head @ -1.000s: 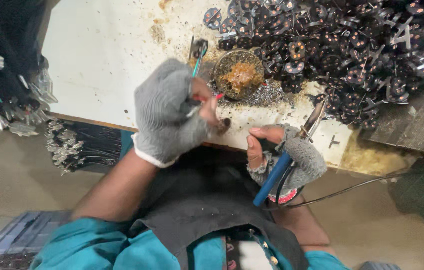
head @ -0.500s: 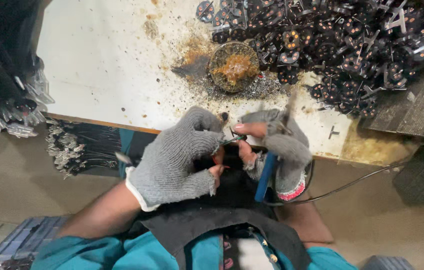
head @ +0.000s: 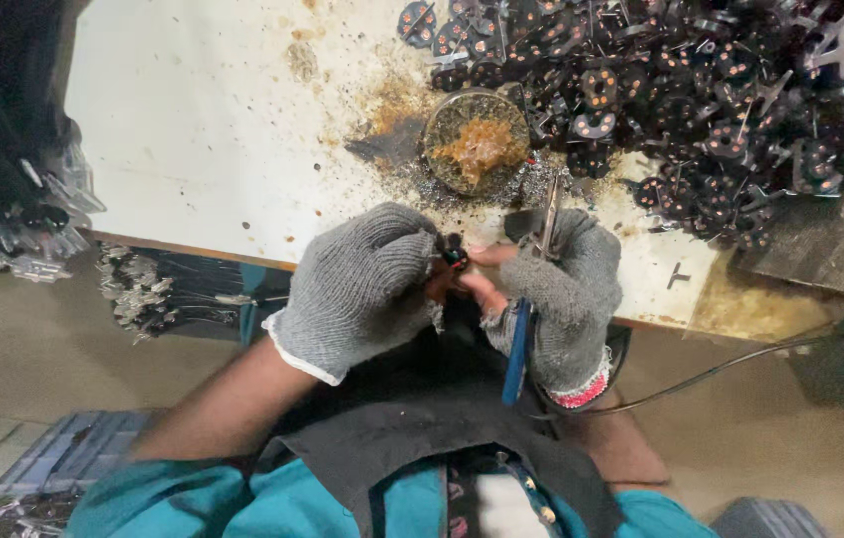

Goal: The person sits at a workbench and solders colored wires to small connector components. They pick a connector, hold a red or green wire against its terminal, apply the soldering iron with solder, then place the finished connector onto a large pile of completed parts on the bench.

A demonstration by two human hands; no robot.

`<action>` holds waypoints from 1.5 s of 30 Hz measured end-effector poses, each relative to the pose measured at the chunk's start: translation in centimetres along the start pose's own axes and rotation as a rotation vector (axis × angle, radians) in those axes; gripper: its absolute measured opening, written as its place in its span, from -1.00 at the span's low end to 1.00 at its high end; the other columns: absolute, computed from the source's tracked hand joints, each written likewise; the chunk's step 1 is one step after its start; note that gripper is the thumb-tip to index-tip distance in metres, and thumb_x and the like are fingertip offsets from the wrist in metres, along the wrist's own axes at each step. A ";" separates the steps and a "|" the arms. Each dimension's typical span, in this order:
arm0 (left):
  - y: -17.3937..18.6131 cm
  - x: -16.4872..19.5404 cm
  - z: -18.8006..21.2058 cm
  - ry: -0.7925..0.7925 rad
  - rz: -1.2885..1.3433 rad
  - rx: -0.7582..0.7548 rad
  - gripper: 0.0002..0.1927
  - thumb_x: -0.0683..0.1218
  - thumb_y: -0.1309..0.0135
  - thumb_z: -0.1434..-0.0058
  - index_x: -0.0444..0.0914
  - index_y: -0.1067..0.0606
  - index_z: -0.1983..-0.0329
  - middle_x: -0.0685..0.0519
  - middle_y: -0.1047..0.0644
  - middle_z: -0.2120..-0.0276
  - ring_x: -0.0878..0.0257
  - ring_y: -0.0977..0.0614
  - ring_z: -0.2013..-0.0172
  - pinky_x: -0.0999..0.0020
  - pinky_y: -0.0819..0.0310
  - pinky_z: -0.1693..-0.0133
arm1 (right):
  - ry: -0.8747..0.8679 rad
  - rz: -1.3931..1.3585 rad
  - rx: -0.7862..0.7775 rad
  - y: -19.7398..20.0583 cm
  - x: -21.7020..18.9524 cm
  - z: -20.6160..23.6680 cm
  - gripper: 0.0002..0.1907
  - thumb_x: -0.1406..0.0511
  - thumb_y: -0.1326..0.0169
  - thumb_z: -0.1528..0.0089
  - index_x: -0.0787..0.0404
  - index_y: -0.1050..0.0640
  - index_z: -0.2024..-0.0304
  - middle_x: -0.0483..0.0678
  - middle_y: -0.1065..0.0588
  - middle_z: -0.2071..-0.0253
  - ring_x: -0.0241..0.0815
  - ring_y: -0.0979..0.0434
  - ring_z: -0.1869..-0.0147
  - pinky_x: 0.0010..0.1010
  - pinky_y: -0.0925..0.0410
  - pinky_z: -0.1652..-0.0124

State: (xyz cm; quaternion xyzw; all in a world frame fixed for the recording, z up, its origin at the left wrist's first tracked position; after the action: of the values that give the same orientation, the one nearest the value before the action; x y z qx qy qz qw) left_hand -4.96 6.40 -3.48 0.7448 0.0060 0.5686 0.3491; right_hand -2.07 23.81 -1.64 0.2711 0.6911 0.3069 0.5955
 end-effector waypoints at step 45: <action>-0.4 0.6 -0.1 0.015 -0.079 0.057 -0.74 -0.14 -0.28 -0.12 -0.25 -0.50 0.16 -0.10 -0.52 0.17 -0.09 -0.61 0.19 0.09 -0.51 0.23 | 0.425 -0.042 -0.205 -0.7 1.4 4.9 -0.75 0.27 -0.27 -0.06 0.16 -0.62 0.20 -0.10 -0.47 0.55 -0.02 -0.48 0.50 -0.16 -0.26 0.48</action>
State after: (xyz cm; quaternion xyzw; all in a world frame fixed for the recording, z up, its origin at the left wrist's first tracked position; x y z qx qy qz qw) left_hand -4.64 6.98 -3.23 0.7492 0.0541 0.5596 0.3500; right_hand 2.56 24.92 -3.59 0.1240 0.7716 0.4133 0.4674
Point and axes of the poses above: each hand's wrist, its own z-axis away from the middle knuckle, its own y-axis out of the back of the hand, x = y × z, the point moved 6 cm from there along -z, towards the middle knuckle
